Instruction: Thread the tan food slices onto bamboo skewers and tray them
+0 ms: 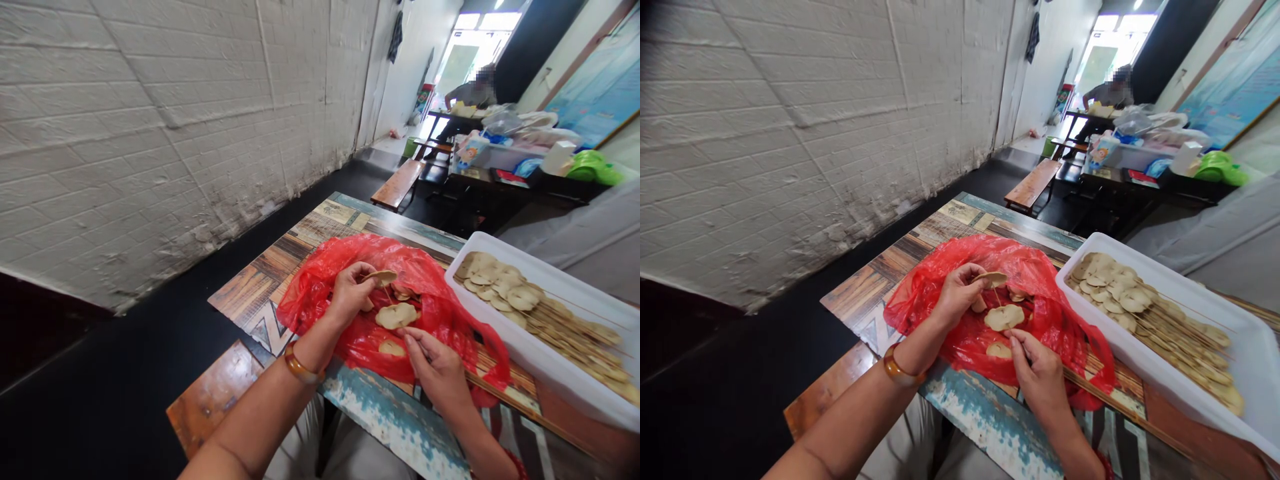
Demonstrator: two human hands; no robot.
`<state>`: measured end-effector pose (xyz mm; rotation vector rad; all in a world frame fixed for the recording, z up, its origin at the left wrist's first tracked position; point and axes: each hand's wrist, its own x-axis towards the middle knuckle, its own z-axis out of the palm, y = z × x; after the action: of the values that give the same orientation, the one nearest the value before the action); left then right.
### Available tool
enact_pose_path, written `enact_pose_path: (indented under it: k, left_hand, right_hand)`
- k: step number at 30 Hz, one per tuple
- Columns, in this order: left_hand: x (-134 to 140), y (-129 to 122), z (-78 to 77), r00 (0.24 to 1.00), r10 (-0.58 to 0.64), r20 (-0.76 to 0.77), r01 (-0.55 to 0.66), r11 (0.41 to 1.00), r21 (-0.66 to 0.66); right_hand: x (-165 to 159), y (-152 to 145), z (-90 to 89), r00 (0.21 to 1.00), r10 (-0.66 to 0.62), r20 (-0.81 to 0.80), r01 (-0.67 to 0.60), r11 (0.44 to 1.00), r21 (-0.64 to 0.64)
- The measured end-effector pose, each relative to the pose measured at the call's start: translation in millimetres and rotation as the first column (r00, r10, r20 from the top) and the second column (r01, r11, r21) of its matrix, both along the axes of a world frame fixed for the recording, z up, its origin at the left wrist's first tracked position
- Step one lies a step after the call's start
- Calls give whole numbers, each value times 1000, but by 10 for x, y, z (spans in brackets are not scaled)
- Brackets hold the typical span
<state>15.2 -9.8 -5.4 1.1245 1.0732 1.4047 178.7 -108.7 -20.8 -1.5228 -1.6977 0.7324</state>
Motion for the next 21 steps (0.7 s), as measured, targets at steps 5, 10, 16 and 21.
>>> enact_pose_path:
  k: [5,10,16,21]
  left_hand:
    - [-7,3,6,1000,18,25,-17,999,-27]
    - [-8,2,2,999,11,46,-10,999,-36]
    - [-9,8,-2,999,17,30,-17,1000,-19]
    - [7,-22,46,1000,19,1,-19,1000,-5]
  right_hand:
    - [-3,-5,19,1000,1,0,-1,1000,-8]
    - [1,-10,27,1000,5,18,-5,1000,-6]
    - [6,-10,12,1000,12,20,-12,1000,14]
    - [5,-2,12,1000,10,12,-11,1000,28]
